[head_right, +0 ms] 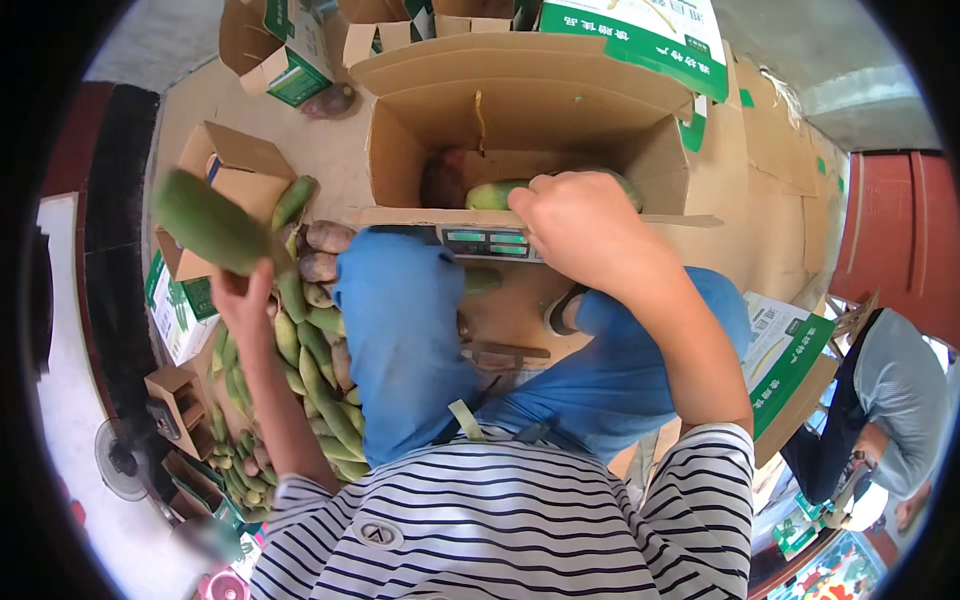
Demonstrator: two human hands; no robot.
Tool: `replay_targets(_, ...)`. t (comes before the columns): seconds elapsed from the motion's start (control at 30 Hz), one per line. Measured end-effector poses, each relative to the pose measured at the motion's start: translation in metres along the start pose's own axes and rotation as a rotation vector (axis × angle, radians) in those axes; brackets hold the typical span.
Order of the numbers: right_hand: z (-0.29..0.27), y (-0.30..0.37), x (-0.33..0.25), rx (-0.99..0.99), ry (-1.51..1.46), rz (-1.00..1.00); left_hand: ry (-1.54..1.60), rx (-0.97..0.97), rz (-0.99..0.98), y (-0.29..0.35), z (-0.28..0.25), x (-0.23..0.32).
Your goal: Weighing and packing produce into cardboard boxes.
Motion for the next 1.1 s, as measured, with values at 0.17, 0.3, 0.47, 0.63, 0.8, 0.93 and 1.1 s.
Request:
replay_targets(0.17,0.005,0.004,-0.007,0.023,-0.014,-0.04,-0.383,-0.476,0.628,-0.04,0.117,0.148)
replay_targets(0.3,0.008,0.005,-0.007,0.001,0.01,-0.029,-0.776,-0.864,0.689,-0.041,0.217,0.132)
replay_targets(0.47,0.005,0.003,-0.008,-0.005,-0.006,-0.019,-0.475,-1.025,0.723,-0.044,0.261,0.092)
replay_targets(0.63,0.004,0.001,-0.009,0.055,-0.014,-0.072,-0.349,-0.679,0.732,-0.073,0.17,0.123)
replay_targets(0.8,0.0,0.002,-0.004,0.028,0.009,-0.057,-0.342,-0.313,0.128,-0.059,0.005,-0.007)
replay_targets(0.93,-0.003,0.001,-0.007,-0.043,-0.019,0.029,-0.899,-0.205,-0.321,0.053,-0.149,-0.187)
replay_targets(1.1,0.002,-0.011,-0.008,-0.04,-0.043,0.01,-1.086,-0.192,-0.884,0.235,-0.235,-0.283)
Point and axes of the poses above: each hand's wrist, its own y-axis away from the middle knuckle, its own z-axis out of the palm, x = y × z, the point moved 6 cm from there along -y, towards the middle knuckle, and after that the axes turned 3 degrees about x, right-handed, at the moved point
